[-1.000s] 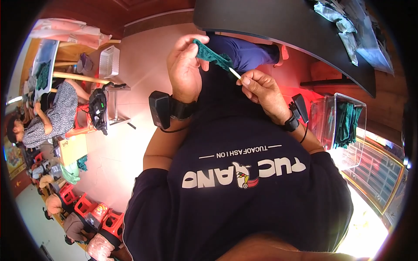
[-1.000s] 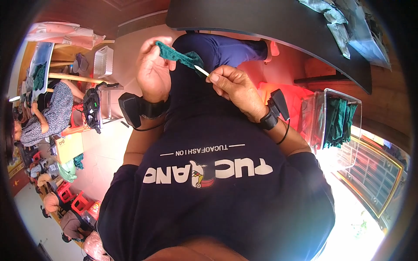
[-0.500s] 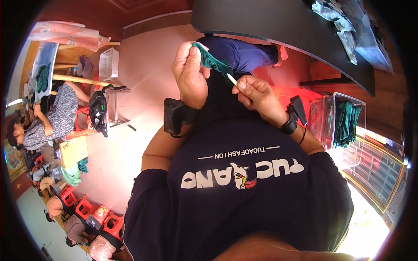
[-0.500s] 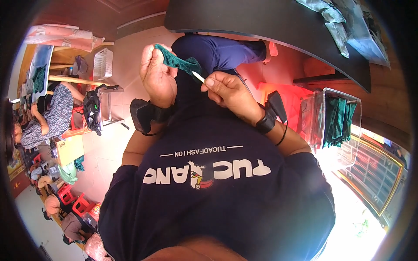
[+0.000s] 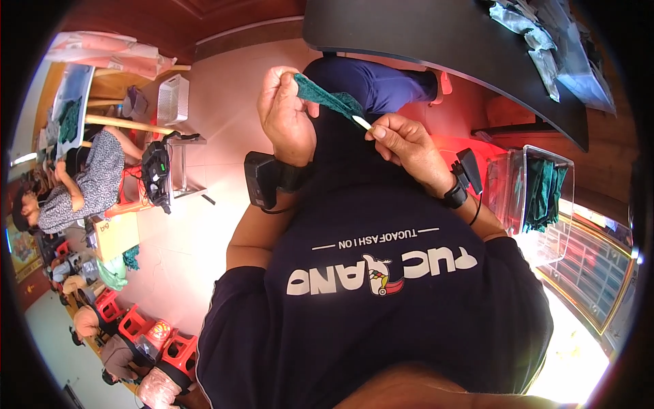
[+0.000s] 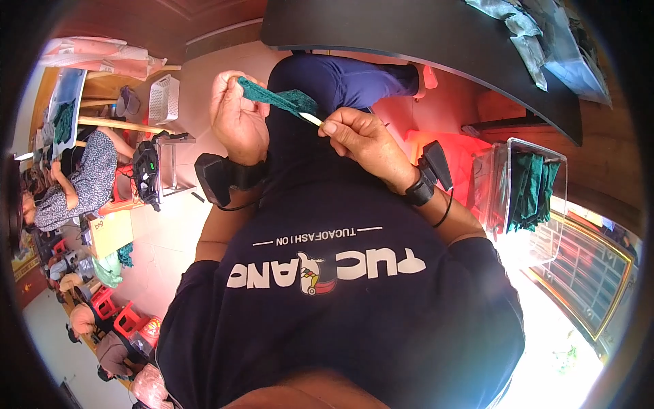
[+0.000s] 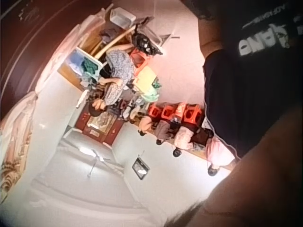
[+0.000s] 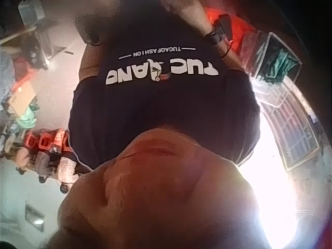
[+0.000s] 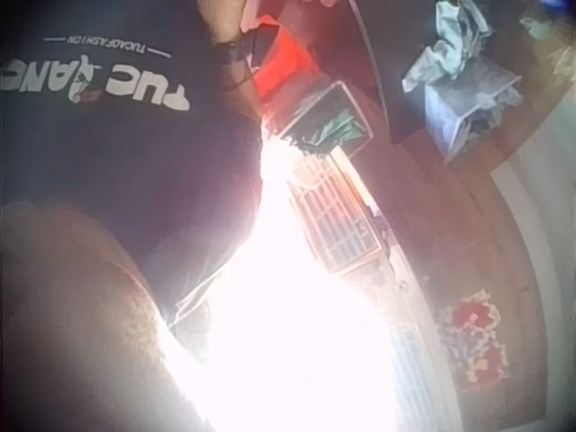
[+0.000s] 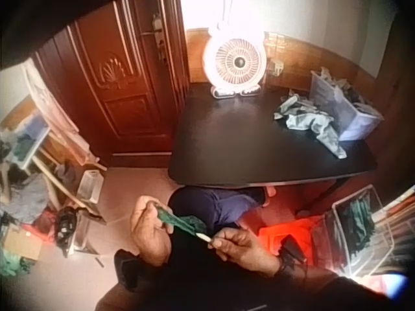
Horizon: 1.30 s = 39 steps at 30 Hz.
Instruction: Applying finish to the edges of leather strips using a wooden applicator stick.
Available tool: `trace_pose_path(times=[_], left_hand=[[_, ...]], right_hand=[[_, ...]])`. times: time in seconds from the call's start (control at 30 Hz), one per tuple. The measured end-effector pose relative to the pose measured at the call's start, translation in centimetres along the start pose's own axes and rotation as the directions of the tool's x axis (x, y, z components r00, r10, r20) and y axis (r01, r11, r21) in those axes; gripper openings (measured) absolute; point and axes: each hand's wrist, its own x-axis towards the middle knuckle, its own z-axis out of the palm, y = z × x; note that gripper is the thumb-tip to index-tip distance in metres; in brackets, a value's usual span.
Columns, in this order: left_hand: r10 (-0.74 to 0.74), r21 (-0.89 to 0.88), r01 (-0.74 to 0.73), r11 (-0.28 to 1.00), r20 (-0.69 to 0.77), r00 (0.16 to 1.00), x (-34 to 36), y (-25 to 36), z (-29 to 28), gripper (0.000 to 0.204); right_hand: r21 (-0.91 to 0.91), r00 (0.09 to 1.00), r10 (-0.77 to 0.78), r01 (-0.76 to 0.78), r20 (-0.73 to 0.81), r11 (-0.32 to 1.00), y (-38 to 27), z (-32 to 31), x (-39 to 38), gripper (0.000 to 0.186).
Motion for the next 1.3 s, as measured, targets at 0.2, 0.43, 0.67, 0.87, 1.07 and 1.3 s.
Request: trace_pose_path(times=[0.2, 0.43, 0.67, 0.87, 1.07, 1.3], left_hand=[[-0.004, -0.058, 0.007, 0.998, 0.056, 0.998, 0.0, 0.7, 1.0, 0.022], [0.018, -0.086, -0.013, 0.996, 0.064, 0.998, 0.2, 0.8, 0.2, 0.02], [0.047, -0.082, -0.048, 0.995, -0.007, 0.999, 0.4, 1.0, 0.5, 0.02], [0.059, -0.038, -0.053, 0.998, 0.162, 0.985, 0.3, 0.9, 0.3, 0.019], [0.013, -0.107, 0.0, 0.994, 0.114, 0.993, -0.5, 0.8, 1.3, 0.022], [0.095, 0.008, -0.096, 0.995, 0.076, 0.993, -1.2, 1.1, 2.4, 0.025]], right_hand=[[0.121, 0.998, 0.033, -0.038, 0.046, 0.992, 0.0, -0.5, -0.1, 0.025], [0.015, 0.999, 0.015, -0.016, 0.037, 1.0, -0.5, -0.3, -0.2, 0.022], [0.057, 0.997, -0.016, 0.02, -0.073, 0.998, 0.0, -0.5, -0.1, 0.011], [0.146, 0.999, -0.021, 0.024, -0.023, 0.989, 0.1, -0.6, -0.3, 0.014], [0.267, 0.997, -0.033, 0.015, 0.064, 0.964, 0.5, -0.5, -0.4, 0.019], [0.355, 0.986, 0.052, -0.107, 0.161, 0.929, 0.0, -0.5, -0.6, 0.02]])
